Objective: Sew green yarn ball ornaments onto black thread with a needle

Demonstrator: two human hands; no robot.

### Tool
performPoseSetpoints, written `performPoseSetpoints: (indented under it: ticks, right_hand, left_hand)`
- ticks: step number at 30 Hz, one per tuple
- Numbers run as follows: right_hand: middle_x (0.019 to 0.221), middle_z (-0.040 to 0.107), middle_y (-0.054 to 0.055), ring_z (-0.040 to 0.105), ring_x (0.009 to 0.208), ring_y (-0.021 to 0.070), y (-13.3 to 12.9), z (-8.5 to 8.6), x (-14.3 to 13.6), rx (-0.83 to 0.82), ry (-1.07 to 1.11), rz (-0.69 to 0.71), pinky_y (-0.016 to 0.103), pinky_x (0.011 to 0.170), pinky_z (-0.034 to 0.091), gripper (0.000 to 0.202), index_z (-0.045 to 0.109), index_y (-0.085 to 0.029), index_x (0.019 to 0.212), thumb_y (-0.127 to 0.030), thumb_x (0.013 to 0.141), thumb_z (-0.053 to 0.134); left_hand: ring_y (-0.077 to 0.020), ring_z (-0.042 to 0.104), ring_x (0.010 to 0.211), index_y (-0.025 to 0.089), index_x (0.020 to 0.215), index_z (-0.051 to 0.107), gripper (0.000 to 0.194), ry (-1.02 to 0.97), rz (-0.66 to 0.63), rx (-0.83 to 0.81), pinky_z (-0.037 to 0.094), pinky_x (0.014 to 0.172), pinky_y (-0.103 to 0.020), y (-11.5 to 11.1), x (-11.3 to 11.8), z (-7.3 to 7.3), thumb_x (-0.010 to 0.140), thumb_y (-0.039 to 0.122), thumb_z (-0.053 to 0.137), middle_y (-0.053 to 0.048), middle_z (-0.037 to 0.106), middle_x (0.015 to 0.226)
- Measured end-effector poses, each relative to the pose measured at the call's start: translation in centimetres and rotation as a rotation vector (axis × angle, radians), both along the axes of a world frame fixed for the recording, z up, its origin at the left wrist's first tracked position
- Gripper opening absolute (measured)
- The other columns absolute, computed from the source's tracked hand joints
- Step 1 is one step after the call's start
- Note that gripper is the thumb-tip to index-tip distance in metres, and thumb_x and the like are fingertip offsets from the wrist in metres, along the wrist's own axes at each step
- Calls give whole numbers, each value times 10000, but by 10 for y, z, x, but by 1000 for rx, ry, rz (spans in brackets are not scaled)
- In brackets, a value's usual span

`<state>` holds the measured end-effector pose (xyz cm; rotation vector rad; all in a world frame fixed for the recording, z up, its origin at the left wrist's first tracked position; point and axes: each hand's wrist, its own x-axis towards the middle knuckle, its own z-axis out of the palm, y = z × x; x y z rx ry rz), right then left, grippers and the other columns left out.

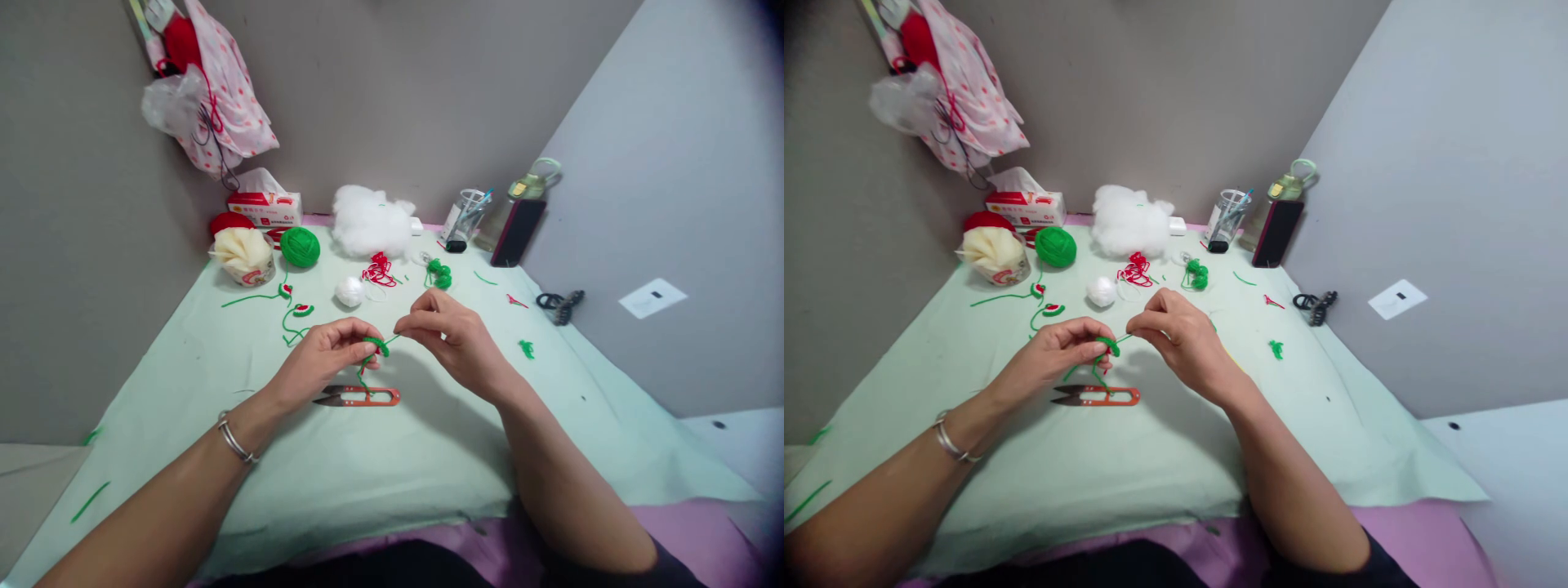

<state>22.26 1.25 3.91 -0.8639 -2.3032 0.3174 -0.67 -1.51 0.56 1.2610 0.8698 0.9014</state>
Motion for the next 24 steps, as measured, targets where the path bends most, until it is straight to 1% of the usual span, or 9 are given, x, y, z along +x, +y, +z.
performPoseSetpoints:
  ticks: [6,12,20,24]
  right_hand:
    - [870,560,27,569,793,138,0,-1,-2,-50,24,32,274,695,451,164,729,-214,965,-127,964,590]
    - [882,572,29,577,807,136,0,-1,-1,-88,33,66,272,704,460,166,732,-215,981,-127,964,592]
    - [878,576,22,590,803,128,1,-1,-1,-127,54,81,260,705,470,158,737,-230,966,-151,965,600]
    - [877,625,17,604,761,120,-2,-5,-9,-146,98,38,247,683,475,126,725,-223,984,-148,941,632]
  left_hand:
    - [-142,663,806,195,998,685,185,9,-24,1,510,815,-279,0,1,0,908,356,669,-3,699,814]
    - [-146,683,820,192,994,684,185,-15,-53,-30,526,815,-280,0,2,3,899,351,674,-5,667,912]
    - [-165,691,835,192,999,683,206,-16,-61,-29,535,840,-312,-2,2,4,893,369,675,-15,674,920]
    - [-159,680,818,185,1003,665,214,-50,-34,-33,544,815,-310,-1,4,3,883,361,686,-18,669,913]
